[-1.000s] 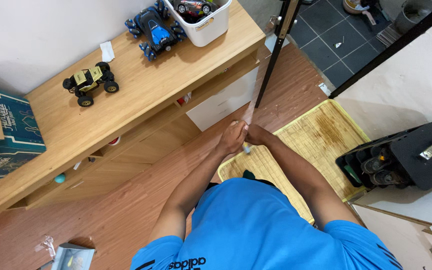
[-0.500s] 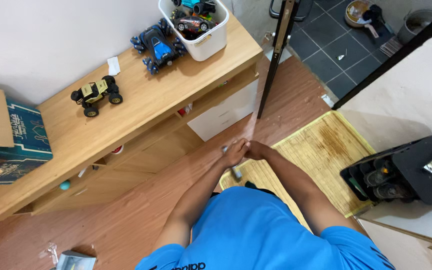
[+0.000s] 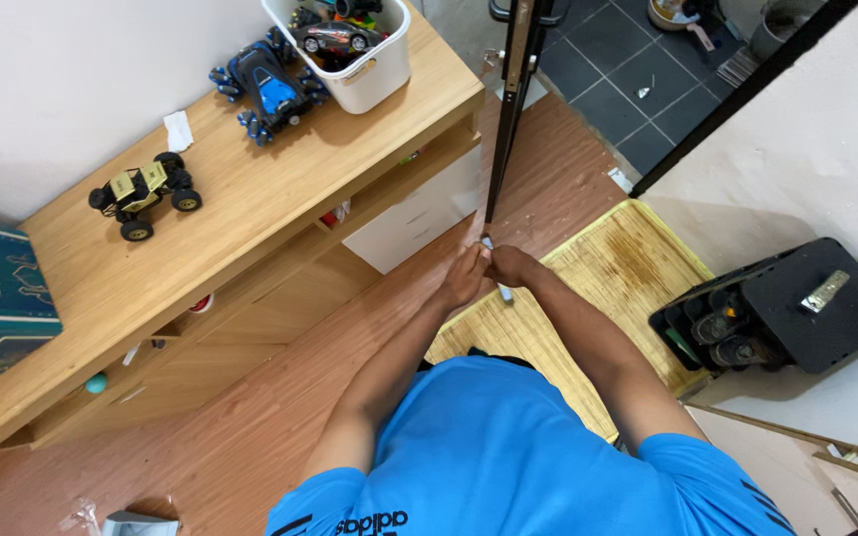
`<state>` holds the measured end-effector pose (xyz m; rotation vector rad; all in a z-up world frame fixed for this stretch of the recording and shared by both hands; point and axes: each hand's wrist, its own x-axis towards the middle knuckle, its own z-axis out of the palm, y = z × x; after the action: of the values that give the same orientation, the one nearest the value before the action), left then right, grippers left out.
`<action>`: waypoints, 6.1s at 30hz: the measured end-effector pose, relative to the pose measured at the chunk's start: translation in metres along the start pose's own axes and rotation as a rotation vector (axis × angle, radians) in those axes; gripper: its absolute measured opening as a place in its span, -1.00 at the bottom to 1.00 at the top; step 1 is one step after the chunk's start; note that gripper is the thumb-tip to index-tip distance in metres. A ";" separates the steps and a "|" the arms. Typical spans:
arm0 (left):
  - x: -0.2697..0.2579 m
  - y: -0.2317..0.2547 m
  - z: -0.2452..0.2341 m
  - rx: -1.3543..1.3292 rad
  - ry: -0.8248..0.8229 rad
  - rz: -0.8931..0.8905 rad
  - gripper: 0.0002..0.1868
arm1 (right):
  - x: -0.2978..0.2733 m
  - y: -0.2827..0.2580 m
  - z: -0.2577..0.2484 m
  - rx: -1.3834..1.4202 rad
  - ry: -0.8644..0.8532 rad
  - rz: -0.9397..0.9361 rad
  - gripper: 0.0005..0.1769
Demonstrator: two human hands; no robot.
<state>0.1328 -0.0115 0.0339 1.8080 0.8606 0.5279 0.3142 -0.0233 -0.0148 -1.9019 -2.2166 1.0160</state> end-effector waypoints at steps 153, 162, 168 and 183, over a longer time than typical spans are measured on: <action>0.525 0.132 0.205 -0.115 -0.171 -0.332 -0.51 | 0.076 0.422 -0.326 0.785 -0.142 -0.008 -0.80; 0.529 0.101 0.245 0.056 -0.265 -0.398 -0.63 | 0.058 0.427 -0.321 0.651 -0.218 -0.041 -0.75; 0.551 0.093 0.263 0.135 -0.185 -0.237 -0.59 | 0.067 0.457 -0.340 0.573 -0.003 -0.155 -0.62; 0.544 0.108 0.259 0.200 0.001 0.028 -0.60 | 0.072 0.462 -0.379 0.080 0.143 -0.415 -0.71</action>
<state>0.6991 0.2205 0.0150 2.0036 0.9165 0.4745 0.8626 0.2213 0.0243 -1.3503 -2.3073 0.8546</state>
